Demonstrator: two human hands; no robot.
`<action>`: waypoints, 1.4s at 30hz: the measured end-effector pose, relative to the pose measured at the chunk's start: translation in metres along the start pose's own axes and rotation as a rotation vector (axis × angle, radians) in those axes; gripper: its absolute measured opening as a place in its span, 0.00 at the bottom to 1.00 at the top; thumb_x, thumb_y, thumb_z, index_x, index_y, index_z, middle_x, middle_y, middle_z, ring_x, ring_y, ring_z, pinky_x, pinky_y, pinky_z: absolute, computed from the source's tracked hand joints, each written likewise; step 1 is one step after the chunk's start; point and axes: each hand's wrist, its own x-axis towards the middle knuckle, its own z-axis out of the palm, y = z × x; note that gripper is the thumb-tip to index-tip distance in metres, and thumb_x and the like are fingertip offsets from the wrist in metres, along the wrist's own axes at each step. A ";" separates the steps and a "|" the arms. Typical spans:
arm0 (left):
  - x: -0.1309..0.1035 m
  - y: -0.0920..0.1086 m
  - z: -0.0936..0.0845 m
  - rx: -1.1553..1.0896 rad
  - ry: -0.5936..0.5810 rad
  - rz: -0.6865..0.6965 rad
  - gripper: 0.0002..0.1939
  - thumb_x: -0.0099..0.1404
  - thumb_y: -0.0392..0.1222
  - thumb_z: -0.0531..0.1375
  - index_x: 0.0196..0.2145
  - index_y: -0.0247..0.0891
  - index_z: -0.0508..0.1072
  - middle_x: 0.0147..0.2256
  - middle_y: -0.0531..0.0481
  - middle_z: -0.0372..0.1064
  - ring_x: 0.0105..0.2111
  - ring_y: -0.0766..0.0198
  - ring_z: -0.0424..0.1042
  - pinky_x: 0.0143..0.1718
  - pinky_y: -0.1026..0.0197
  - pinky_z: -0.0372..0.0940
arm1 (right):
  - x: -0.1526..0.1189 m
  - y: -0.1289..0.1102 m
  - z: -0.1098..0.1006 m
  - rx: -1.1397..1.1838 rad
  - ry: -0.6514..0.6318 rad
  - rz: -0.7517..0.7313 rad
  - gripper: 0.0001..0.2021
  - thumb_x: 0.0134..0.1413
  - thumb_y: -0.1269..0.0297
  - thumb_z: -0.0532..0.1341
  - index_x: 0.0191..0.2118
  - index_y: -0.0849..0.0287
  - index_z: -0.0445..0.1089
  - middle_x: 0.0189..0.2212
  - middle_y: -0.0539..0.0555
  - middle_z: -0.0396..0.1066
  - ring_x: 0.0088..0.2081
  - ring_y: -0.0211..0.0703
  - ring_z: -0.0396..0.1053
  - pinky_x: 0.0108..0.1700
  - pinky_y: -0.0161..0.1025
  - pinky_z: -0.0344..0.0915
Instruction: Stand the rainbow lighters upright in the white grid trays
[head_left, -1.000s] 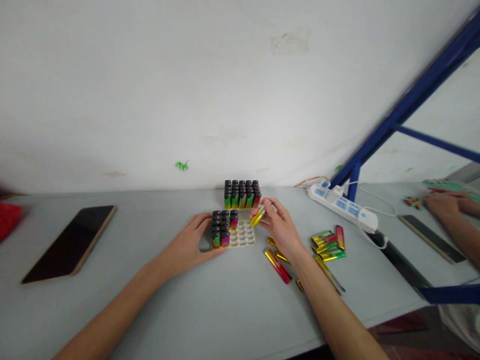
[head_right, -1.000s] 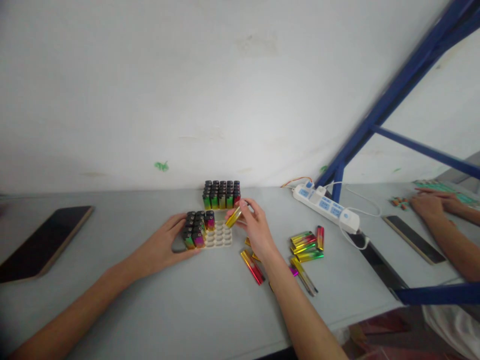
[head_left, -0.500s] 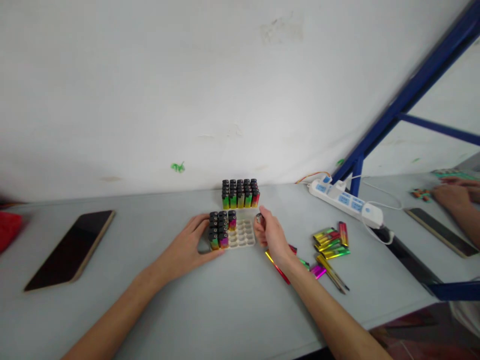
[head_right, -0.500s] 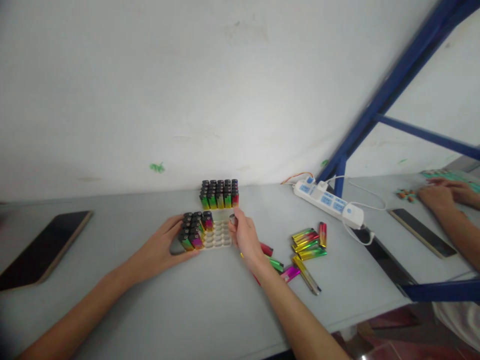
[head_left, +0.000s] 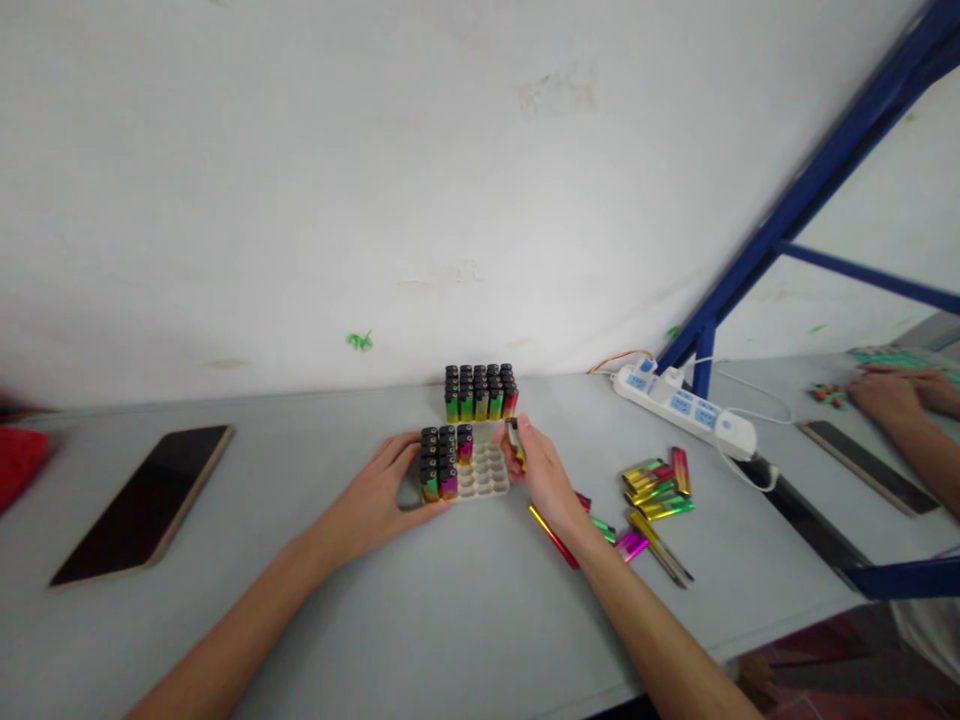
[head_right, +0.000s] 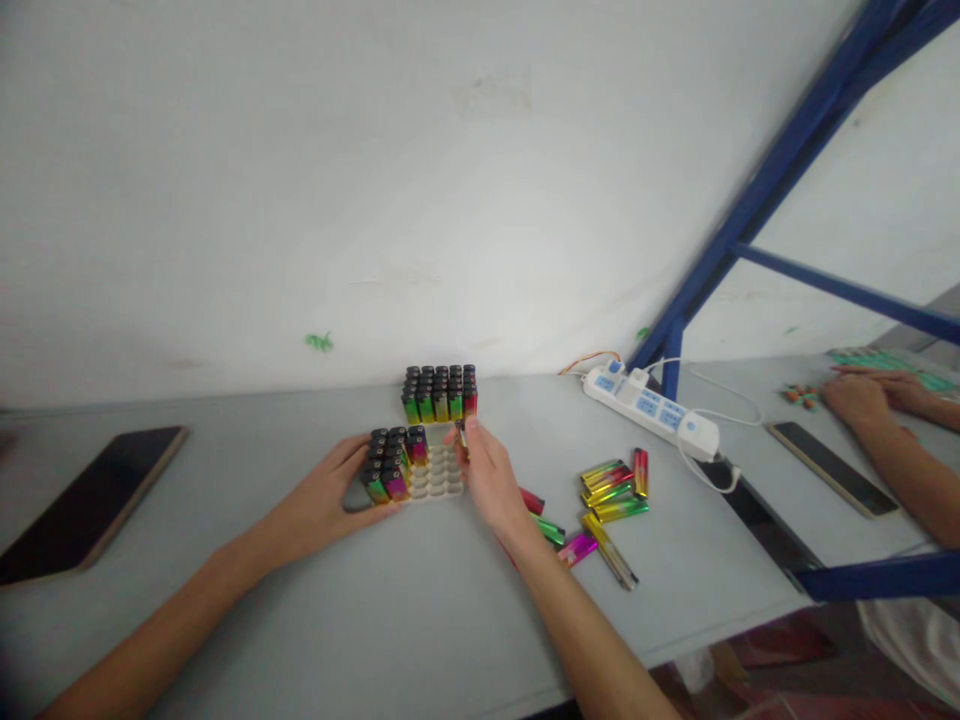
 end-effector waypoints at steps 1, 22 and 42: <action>0.000 0.000 0.000 0.001 0.004 0.001 0.37 0.72 0.70 0.76 0.67 0.45 0.83 0.70 0.34 0.80 0.72 0.32 0.80 0.79 0.30 0.75 | -0.001 0.001 0.000 -0.058 -0.003 -0.060 0.40 0.74 0.14 0.54 0.41 0.51 0.75 0.30 0.49 0.68 0.30 0.46 0.66 0.33 0.41 0.67; 0.000 0.002 0.002 -0.011 0.005 0.013 0.37 0.73 0.68 0.77 0.69 0.46 0.81 0.71 0.35 0.80 0.73 0.33 0.79 0.80 0.31 0.73 | -0.002 0.000 0.000 -0.937 -0.239 -0.402 0.07 0.89 0.60 0.64 0.52 0.53 0.78 0.46 0.59 0.87 0.46 0.55 0.83 0.50 0.45 0.72; 0.004 -0.004 0.004 -0.005 0.015 0.011 0.38 0.70 0.75 0.75 0.65 0.47 0.84 0.70 0.34 0.81 0.72 0.28 0.80 0.80 0.26 0.73 | -0.068 0.032 -0.208 -1.322 0.425 -0.188 0.32 0.82 0.39 0.63 0.71 0.63 0.79 0.63 0.78 0.79 0.70 0.78 0.75 0.75 0.70 0.71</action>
